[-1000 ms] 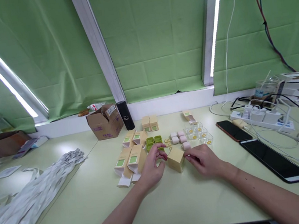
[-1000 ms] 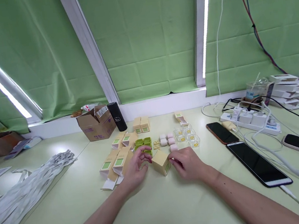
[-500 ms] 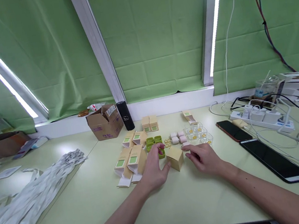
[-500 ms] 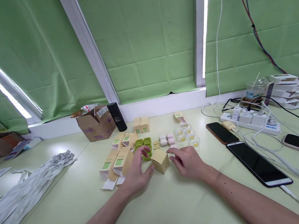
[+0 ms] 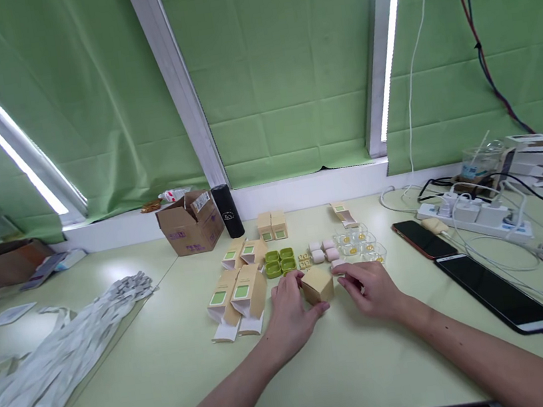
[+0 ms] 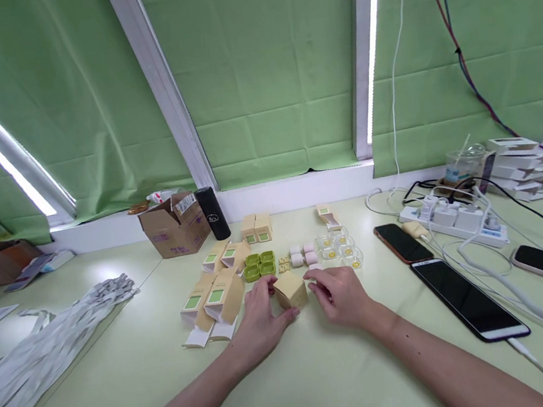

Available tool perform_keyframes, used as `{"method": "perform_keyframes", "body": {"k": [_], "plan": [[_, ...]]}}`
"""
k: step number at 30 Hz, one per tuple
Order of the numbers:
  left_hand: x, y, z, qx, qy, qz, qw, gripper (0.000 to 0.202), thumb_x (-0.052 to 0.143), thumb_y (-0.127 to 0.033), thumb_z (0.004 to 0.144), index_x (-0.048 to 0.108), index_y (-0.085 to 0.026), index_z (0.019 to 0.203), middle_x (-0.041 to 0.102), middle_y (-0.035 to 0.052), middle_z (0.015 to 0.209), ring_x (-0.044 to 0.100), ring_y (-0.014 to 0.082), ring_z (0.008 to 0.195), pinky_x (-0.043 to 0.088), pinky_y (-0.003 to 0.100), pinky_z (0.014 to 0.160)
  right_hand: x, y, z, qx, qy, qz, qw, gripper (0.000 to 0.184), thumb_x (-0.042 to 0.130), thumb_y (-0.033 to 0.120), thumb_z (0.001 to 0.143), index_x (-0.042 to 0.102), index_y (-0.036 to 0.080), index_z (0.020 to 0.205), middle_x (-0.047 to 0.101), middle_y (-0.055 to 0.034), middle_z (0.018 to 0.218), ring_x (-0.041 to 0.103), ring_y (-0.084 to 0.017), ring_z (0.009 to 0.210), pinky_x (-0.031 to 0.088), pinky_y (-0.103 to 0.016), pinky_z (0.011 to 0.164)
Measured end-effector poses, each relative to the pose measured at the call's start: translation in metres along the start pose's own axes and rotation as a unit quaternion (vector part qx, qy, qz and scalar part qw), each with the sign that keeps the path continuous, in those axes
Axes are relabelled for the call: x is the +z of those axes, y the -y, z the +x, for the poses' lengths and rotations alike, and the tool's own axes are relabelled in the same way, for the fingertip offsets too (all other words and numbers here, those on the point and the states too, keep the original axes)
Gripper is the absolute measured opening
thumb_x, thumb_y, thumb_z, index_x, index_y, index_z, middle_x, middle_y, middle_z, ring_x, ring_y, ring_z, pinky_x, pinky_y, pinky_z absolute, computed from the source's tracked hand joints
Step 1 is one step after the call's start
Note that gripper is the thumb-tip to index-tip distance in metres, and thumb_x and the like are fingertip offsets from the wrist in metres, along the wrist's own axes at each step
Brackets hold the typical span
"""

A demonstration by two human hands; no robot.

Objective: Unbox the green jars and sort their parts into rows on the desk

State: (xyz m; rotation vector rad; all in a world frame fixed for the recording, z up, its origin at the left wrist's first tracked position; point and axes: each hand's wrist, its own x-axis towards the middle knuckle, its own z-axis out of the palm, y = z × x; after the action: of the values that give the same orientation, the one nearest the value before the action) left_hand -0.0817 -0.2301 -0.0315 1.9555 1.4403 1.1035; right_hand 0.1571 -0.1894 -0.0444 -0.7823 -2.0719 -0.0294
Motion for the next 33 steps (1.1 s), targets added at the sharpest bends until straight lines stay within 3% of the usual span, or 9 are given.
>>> {"method": "perform_keyframes", "body": {"k": [4,11,15,20,26,33], "plan": [[-0.001,0.002,0.001,0.008,-0.015,-0.003,1.000,0.050,0.082,-0.040,0.080,0.058,-0.025,0.121,0.064,0.0110,0.119,0.058,0.0354,0.118,0.046,0.052,0.103,-0.001,0.000,0.001,-0.006,-0.043,0.021,0.999,0.018,0.054,0.016,0.099,0.067,0.020,0.112,0.072,-0.0015,0.074,0.061,-0.014,0.056,0.046,-0.027,0.057],[-0.012,-0.002,0.004,0.167,-0.083,0.057,0.981,0.050,0.069,-0.025,0.091,0.048,-0.028,0.136,0.053,0.0133,0.134,0.052,0.0320,0.131,0.044,0.052,0.112,-0.015,0.016,0.021,-0.017,-0.108,0.039,0.993,0.017,0.055,0.017,0.100,0.065,0.022,0.113,0.070,-0.0035,0.079,0.063,-0.017,0.065,0.051,-0.031,0.061],[-0.018,-0.001,0.003,0.255,-0.144,0.124,0.948,0.052,0.068,-0.019,0.089,0.047,-0.030,0.136,0.054,0.0139,0.127,0.056,0.0333,0.124,0.050,0.052,0.105,-0.022,0.035,0.031,-0.002,-0.083,0.061,0.995,0.021,0.056,0.021,0.100,0.061,0.023,0.121,0.073,-0.0091,0.099,0.067,-0.020,0.077,0.057,-0.033,0.066],[-0.017,-0.003,0.004,0.351,-0.189,0.212,0.892,0.053,0.069,-0.014,0.089,0.048,-0.029,0.135,0.057,0.0109,0.115,0.060,0.0287,0.110,0.055,0.048,0.095,-0.021,0.053,0.035,0.005,-0.008,0.060,0.998,0.044,0.056,0.023,0.099,0.045,0.022,0.141,0.067,-0.0160,0.125,0.069,-0.027,0.100,0.063,-0.041,0.080],[-0.014,-0.007,0.006,0.397,-0.179,0.261,0.861,0.044,0.065,-0.010,0.092,0.053,-0.017,0.134,0.060,0.0123,0.111,0.062,0.0253,0.107,0.060,0.044,0.092,-0.007,0.054,0.031,-0.010,0.000,0.069,0.998,0.052,0.053,0.017,0.097,0.037,0.022,0.146,0.063,-0.0174,0.129,0.066,-0.031,0.111,0.062,-0.049,0.089],[-0.016,-0.009,0.006,0.418,-0.172,0.306,0.838,0.042,0.064,-0.011,0.094,0.054,-0.015,0.134,0.063,0.0115,0.106,0.064,0.0256,0.106,0.061,0.042,0.091,0.004,0.054,0.022,-0.014,-0.007,0.071,0.997,0.059,0.051,0.011,0.096,0.030,0.019,0.151,0.056,-0.0212,0.136,0.063,-0.031,0.114,0.062,-0.051,0.090]]}}
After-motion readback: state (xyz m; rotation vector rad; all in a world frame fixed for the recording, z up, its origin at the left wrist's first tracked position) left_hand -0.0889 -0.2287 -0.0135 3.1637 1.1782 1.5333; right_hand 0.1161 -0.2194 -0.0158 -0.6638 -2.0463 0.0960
